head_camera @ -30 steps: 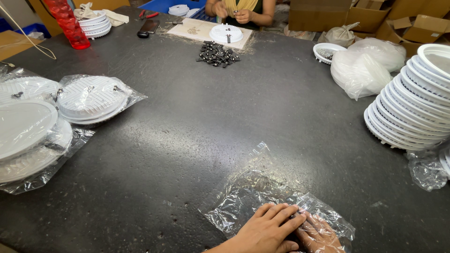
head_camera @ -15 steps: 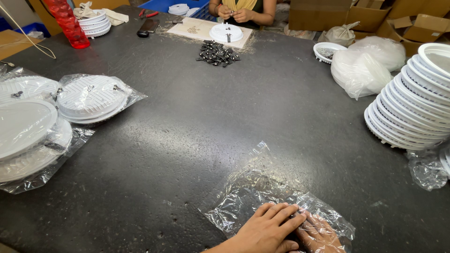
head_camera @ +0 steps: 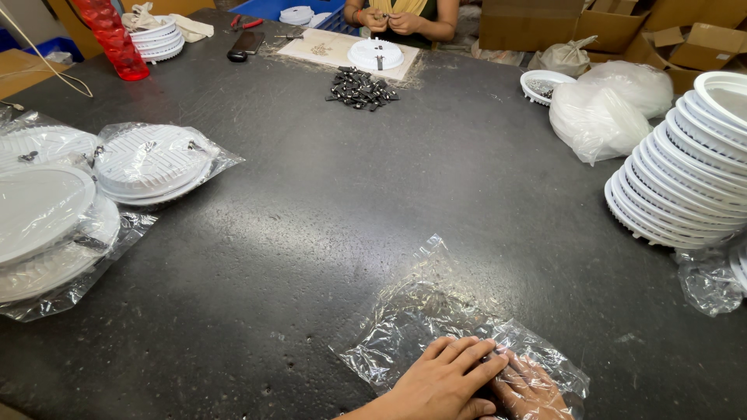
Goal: The person takes a round white LED panel light, slides it into a clear plastic bag, folds the bag over the panel, and presses the bag flat with both hands to push out air. The wrapped panel is placed with other wrapped panels on the table, and the person smooths the plastic over the finished unit.
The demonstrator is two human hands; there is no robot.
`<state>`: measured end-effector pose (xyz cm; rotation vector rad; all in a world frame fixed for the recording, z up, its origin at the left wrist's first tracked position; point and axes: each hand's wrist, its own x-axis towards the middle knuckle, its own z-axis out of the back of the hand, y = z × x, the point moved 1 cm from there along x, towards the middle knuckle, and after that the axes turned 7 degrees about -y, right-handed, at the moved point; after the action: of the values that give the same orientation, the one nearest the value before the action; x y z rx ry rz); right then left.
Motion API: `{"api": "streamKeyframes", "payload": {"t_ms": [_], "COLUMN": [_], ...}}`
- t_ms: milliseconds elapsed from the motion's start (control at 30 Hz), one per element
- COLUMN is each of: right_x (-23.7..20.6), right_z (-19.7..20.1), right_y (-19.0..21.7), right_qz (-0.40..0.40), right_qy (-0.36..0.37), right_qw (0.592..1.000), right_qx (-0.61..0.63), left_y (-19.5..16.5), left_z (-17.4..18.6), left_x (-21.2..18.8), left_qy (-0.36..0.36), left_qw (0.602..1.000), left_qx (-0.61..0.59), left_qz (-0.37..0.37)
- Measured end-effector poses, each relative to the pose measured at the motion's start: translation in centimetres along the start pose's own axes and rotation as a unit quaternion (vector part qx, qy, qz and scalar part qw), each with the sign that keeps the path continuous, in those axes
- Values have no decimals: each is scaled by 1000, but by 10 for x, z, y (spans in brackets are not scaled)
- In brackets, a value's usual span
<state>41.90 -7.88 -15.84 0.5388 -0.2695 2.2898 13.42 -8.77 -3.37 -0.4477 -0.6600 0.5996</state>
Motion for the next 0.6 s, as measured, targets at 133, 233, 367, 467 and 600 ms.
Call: {"api": "streamKeyframes", "payload": {"t_ms": [133,233,367,467,600], "right_x": [-1,-2,-5,-6,1], "right_z": [-2,-5,-9,-10,-2], "right_y": [1,1,-1,-3,0], "right_qz": [-12,-42,-27,-7,-7], "right_qy": [12,74,48,32,16], "right_qw": [1000,996,998,999,999], "right_qx": [-18,-16,-33,-38,-35], "left_y": [1,2,4,3,-3], "left_z": [-1,-3,-5,-4,5], "left_x": [0,-1,-2,-2,3], "left_qy": [2,-1,-2,-1,0], "left_qw": [1000,1000,1000,1000,1000], "left_qx": [2,12,12,13,18], "left_qz": [-1,-5,-5,-3,-5]}}
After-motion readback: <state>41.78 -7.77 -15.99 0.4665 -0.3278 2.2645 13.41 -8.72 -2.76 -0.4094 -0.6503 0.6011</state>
